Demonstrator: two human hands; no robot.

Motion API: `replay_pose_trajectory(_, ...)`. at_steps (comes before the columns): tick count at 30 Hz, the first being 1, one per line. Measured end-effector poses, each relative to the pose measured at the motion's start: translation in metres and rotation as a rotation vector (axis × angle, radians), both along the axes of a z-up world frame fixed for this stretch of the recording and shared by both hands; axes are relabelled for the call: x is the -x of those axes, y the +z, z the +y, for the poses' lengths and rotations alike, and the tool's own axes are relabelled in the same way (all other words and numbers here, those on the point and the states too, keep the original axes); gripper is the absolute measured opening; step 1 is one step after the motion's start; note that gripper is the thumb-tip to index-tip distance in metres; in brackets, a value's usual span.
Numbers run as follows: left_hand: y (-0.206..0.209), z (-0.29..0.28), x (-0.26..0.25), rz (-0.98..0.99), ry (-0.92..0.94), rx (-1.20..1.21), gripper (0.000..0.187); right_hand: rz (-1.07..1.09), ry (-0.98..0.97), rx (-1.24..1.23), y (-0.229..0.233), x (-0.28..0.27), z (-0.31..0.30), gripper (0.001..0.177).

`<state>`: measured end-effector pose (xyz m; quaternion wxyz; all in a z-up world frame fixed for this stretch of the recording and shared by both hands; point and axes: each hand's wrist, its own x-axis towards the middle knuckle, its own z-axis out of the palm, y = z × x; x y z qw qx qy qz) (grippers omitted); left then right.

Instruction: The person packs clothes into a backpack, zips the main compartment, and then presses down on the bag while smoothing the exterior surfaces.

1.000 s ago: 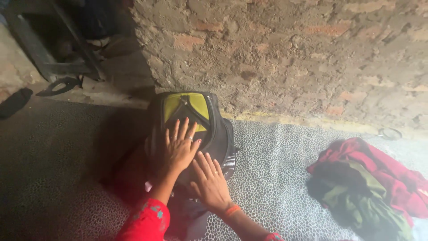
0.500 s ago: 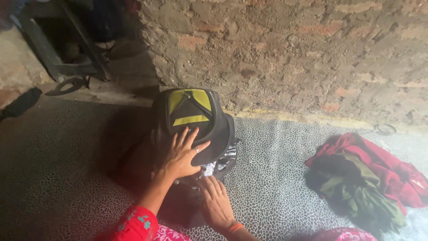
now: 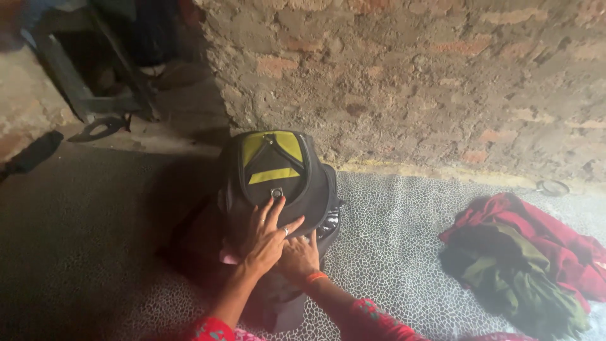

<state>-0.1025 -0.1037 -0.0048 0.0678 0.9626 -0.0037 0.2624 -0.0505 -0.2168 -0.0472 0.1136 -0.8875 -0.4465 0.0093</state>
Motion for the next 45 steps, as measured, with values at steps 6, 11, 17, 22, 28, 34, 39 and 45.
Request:
replay_pose_trajectory(6, -0.002, -0.019, 0.008, -0.057, 0.049, -0.021, 0.067, 0.047, 0.069, 0.073, 0.031, 0.01, -0.03, 0.042)
replay_pose_trajectory(11, 0.018, -0.043, 0.013, -0.058, 0.137, 0.103, 0.074, -0.063, 0.137, -0.493, -0.006, 0.007, -0.078, 0.024)
replay_pose_trajectory(17, 0.009, -0.049, -0.001, -0.041, 0.27, 0.098, 0.086, -0.082, -0.183, -0.772, -0.004, -0.002, -0.092, 0.05)
replay_pose_trajectory(22, -0.034, -0.035, -0.02, -0.04, 0.418, -0.091, 0.085, 0.016, -0.023, -0.638, 0.011, -0.014, -0.066, 0.091)
replay_pose_trajectory(28, -0.026, -0.044, -0.029, -0.076, 0.449, -0.077, 0.082, 0.105, -0.048, -0.037, 0.019, -0.053, -0.049, 0.083)
replay_pose_trajectory(34, 0.014, -0.071, -0.023, 0.014, 0.369, 0.125, 0.092, 0.168, 0.001, -0.009, 0.041, -0.039, -0.063, 0.095)
replay_pose_trajectory(39, 0.023, -0.063, -0.042, 0.072, 0.077, -0.131, 0.08, 0.17, 0.039, -0.089, 0.033, -0.039, -0.068, 0.085)
replay_pose_trajectory(45, 0.032, -0.072, -0.055, 0.096, 0.015, 0.059, 0.072, 0.045, -0.129, -0.745, -0.007, -0.04, -0.086, 0.042)
